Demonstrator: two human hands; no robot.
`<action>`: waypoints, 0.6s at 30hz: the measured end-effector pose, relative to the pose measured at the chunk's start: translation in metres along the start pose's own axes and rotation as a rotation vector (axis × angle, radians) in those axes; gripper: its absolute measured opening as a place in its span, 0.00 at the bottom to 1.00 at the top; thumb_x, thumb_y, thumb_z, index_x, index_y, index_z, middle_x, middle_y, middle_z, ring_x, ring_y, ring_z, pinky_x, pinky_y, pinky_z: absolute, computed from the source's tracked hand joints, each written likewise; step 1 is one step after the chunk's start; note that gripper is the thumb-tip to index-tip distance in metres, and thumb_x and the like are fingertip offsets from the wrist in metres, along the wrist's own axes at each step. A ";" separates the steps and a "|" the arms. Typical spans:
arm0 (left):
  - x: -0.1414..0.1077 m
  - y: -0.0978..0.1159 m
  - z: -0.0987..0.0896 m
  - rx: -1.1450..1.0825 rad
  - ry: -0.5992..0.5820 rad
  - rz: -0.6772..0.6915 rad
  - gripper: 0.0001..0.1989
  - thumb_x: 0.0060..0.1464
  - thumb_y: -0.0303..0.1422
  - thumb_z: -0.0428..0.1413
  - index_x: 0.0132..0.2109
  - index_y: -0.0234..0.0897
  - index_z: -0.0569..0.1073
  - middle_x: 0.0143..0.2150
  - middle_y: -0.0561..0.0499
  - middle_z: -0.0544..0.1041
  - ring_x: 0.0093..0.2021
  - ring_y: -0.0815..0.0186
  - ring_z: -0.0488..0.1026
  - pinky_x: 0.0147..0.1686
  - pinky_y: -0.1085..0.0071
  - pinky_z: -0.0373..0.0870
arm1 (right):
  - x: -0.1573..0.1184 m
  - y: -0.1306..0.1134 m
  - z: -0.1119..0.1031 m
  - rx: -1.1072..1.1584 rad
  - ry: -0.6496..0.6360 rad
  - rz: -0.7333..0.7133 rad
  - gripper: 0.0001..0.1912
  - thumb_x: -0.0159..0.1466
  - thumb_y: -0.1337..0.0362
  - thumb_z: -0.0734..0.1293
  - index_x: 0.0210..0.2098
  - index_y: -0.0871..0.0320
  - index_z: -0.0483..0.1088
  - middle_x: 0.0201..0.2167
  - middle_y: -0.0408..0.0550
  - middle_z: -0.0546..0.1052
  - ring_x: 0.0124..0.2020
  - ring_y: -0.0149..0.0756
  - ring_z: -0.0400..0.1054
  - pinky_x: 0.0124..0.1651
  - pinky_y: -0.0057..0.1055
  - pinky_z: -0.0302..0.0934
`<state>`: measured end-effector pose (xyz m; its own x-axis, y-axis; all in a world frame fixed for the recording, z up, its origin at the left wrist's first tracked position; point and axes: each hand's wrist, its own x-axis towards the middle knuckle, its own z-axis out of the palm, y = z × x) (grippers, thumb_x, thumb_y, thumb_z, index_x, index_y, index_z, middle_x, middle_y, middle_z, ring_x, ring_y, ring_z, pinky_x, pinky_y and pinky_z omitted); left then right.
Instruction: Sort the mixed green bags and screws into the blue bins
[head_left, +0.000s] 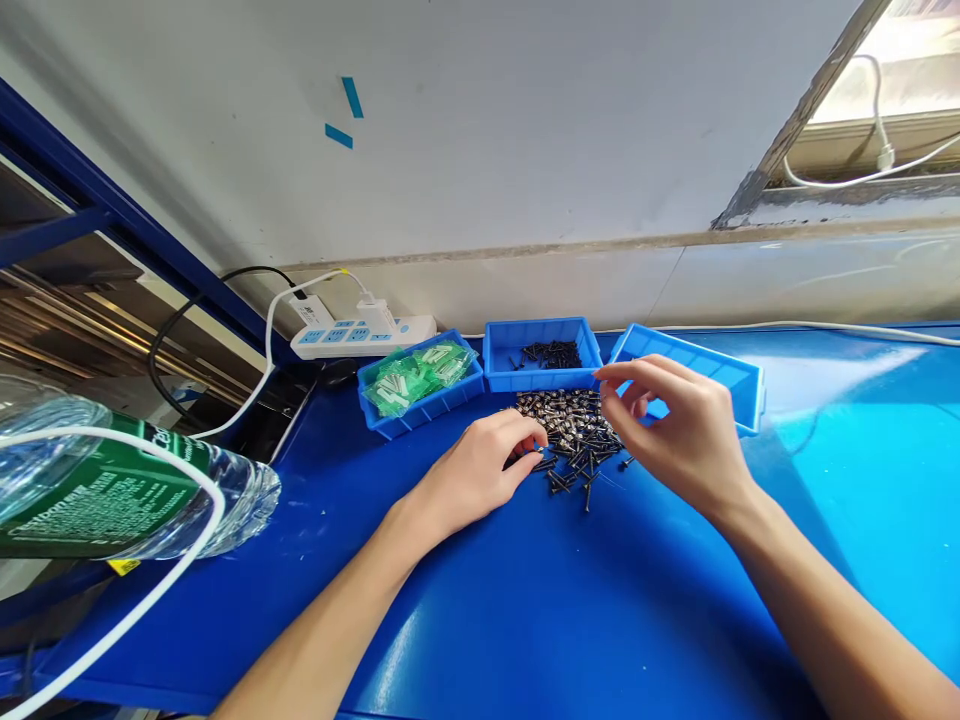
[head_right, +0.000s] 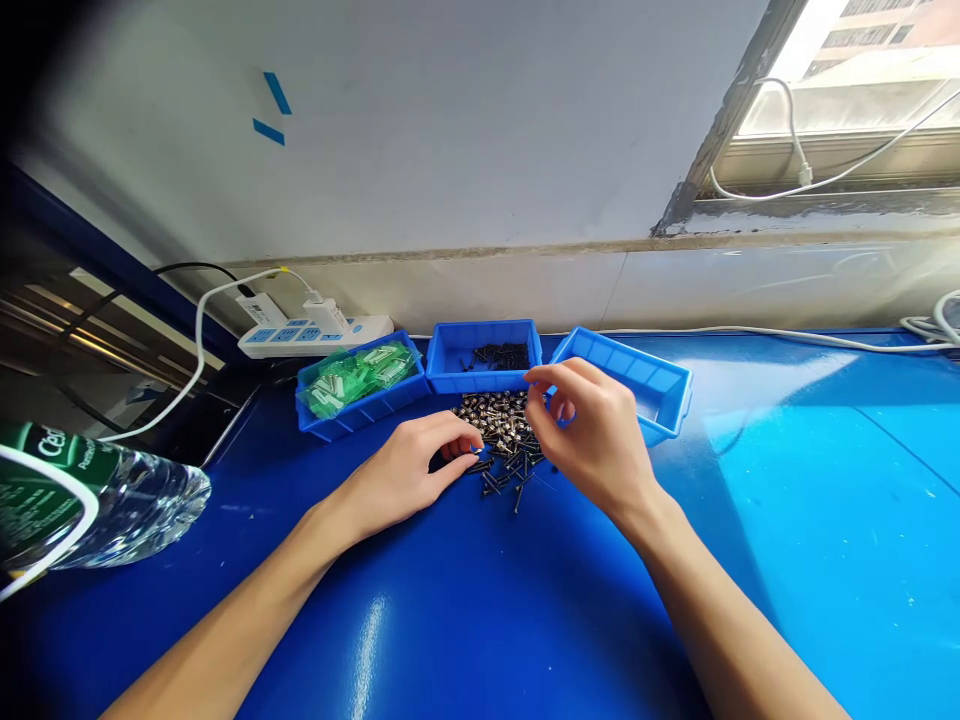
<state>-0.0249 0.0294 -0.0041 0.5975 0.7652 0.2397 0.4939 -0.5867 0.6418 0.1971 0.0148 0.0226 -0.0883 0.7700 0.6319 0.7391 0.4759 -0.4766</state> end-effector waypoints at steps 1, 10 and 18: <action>0.000 0.001 0.000 -0.015 0.024 -0.004 0.05 0.61 0.22 0.61 0.40 0.36 0.77 0.36 0.52 0.78 0.34 0.66 0.76 0.37 0.71 0.73 | -0.001 -0.001 0.002 0.020 -0.019 -0.013 0.09 0.65 0.70 0.65 0.37 0.59 0.79 0.28 0.47 0.78 0.22 0.30 0.67 0.28 0.30 0.66; 0.005 0.012 -0.006 -0.555 0.313 -0.184 0.07 0.55 0.30 0.66 0.36 0.38 0.74 0.34 0.54 0.81 0.36 0.67 0.81 0.41 0.73 0.79 | -0.002 -0.007 0.005 0.492 -0.414 0.237 0.12 0.64 0.59 0.71 0.43 0.57 0.81 0.35 0.50 0.85 0.32 0.39 0.79 0.36 0.34 0.75; 0.005 0.016 -0.010 -0.732 0.267 -0.274 0.13 0.48 0.30 0.69 0.37 0.38 0.72 0.33 0.52 0.84 0.35 0.64 0.84 0.41 0.69 0.82 | 0.001 -0.010 0.004 0.777 -0.520 0.510 0.17 0.58 0.49 0.77 0.36 0.57 0.83 0.33 0.50 0.86 0.38 0.45 0.83 0.40 0.35 0.76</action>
<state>-0.0201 0.0261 0.0143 0.2997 0.9475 0.1114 0.0085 -0.1193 0.9928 0.1872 0.0122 0.0255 -0.2983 0.9545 -0.0034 0.1567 0.0454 -0.9866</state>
